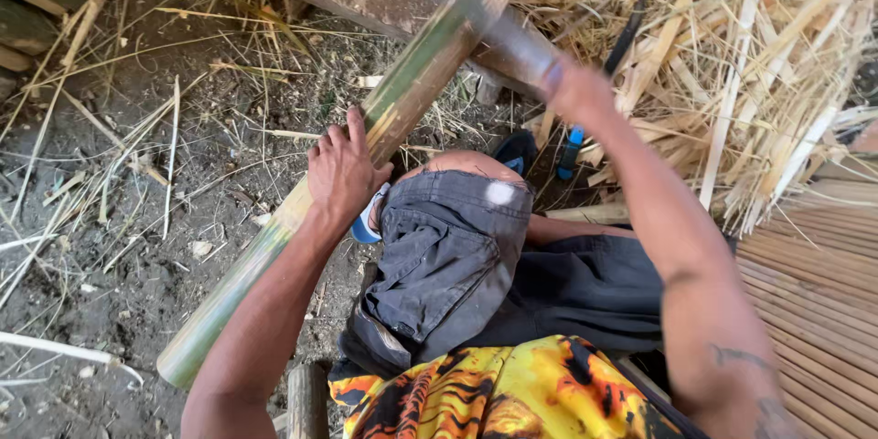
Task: The person sits cross-legged on the ground and uses a machete to shave the outer layer of a long bamboo pole. They hold the pole with their left hand and repeatedly strike it with the machete in their right hand, removing strips of bamboo skin.
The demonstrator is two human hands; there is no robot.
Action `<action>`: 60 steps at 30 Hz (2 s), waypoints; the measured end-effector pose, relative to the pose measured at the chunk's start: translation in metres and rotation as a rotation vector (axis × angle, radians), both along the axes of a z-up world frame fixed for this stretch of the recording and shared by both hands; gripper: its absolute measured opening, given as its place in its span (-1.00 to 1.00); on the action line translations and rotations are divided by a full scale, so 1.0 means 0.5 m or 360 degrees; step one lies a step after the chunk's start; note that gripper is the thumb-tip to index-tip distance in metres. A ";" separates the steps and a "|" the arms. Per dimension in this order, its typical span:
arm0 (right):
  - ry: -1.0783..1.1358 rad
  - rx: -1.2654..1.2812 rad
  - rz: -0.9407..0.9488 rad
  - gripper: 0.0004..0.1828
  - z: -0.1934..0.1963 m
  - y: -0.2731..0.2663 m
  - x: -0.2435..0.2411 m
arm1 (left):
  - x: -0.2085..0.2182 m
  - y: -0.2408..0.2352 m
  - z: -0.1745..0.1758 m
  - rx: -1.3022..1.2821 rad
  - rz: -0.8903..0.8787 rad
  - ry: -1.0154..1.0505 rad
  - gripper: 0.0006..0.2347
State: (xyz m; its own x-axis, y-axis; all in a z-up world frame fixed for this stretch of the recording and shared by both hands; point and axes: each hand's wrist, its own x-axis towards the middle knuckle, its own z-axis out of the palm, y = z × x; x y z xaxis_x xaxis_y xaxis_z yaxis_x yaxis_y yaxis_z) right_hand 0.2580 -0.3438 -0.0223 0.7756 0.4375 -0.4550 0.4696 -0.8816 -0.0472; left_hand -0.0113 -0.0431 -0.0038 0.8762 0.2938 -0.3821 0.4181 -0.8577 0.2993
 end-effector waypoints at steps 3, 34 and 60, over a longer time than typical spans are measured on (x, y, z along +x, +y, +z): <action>0.0167 0.0263 -0.0788 -0.35 0.067 -0.009 0.090 | 0.019 -0.006 0.009 0.0043 0.0007 -0.0072 -0.06; -0.0278 0.0180 -0.0565 -0.37 0.148 0.022 0.082 | -0.016 0.014 -0.073 0.0144 -0.0093 -0.0156 -0.05; -0.0384 0.0362 -0.0034 -0.50 0.006 0.111 -0.093 | -0.002 0.091 -0.163 -0.0205 0.0141 0.0044 -0.02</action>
State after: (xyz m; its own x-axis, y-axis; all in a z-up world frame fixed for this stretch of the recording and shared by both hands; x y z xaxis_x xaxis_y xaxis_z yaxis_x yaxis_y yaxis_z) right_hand 0.2115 -0.2883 -0.0193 0.8593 0.4892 -0.1494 0.4727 -0.8710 -0.1337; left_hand -0.0123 0.0023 -0.0855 0.8376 0.3164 -0.4454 0.5000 -0.7724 0.3917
